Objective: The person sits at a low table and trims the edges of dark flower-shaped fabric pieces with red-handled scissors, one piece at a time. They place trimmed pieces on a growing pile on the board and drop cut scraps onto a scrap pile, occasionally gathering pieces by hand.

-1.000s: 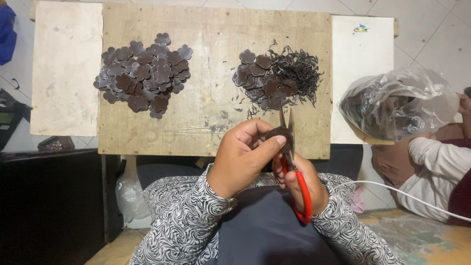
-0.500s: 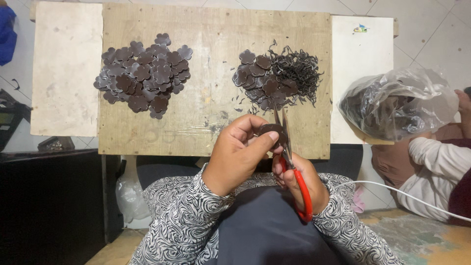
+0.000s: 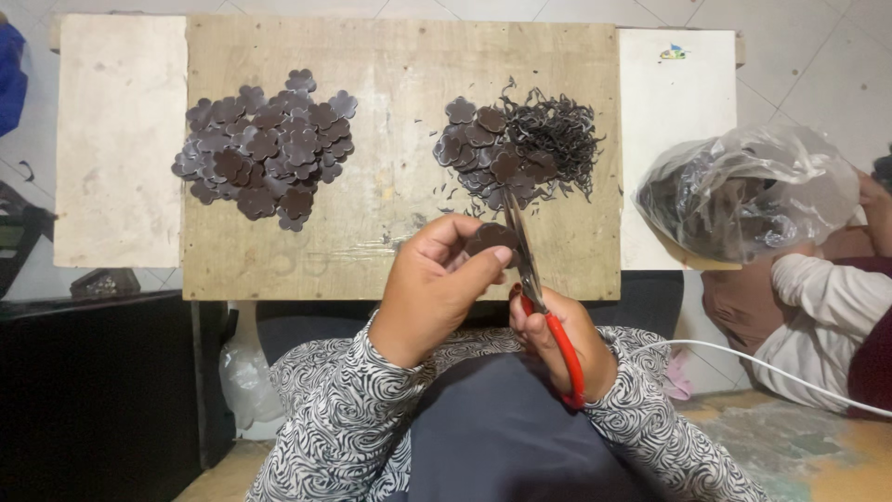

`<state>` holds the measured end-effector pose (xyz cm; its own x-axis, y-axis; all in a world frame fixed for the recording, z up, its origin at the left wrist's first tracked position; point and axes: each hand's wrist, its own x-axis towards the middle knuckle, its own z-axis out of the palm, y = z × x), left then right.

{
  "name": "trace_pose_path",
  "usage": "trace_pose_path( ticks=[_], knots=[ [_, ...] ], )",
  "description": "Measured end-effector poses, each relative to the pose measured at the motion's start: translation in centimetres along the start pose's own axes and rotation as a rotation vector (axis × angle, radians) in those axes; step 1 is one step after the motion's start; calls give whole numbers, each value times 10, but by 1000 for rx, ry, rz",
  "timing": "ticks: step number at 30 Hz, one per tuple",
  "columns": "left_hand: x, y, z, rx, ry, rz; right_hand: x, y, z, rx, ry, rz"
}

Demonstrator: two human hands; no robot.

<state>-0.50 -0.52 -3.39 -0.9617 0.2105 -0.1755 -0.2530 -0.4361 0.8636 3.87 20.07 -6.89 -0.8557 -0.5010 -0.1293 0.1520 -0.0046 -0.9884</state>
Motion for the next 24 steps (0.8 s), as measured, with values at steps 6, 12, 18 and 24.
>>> trace_pose_path(
  ticks=[6, 12, 18, 24],
  knots=[
    [2, 5, -3, 61, 25, -2, 4, -6, 0, 78, -34, 51],
    [1, 6, -2, 50, 30, 5, 6, -13, -2, -106, -92, 21],
    [1, 6, -4, 66, 15, -39, 7, -12, -2, -132, -88, 48],
    [0, 3, 0, 17, 7, -14, 7, -11, 1, -120, -85, 43]
  ],
)
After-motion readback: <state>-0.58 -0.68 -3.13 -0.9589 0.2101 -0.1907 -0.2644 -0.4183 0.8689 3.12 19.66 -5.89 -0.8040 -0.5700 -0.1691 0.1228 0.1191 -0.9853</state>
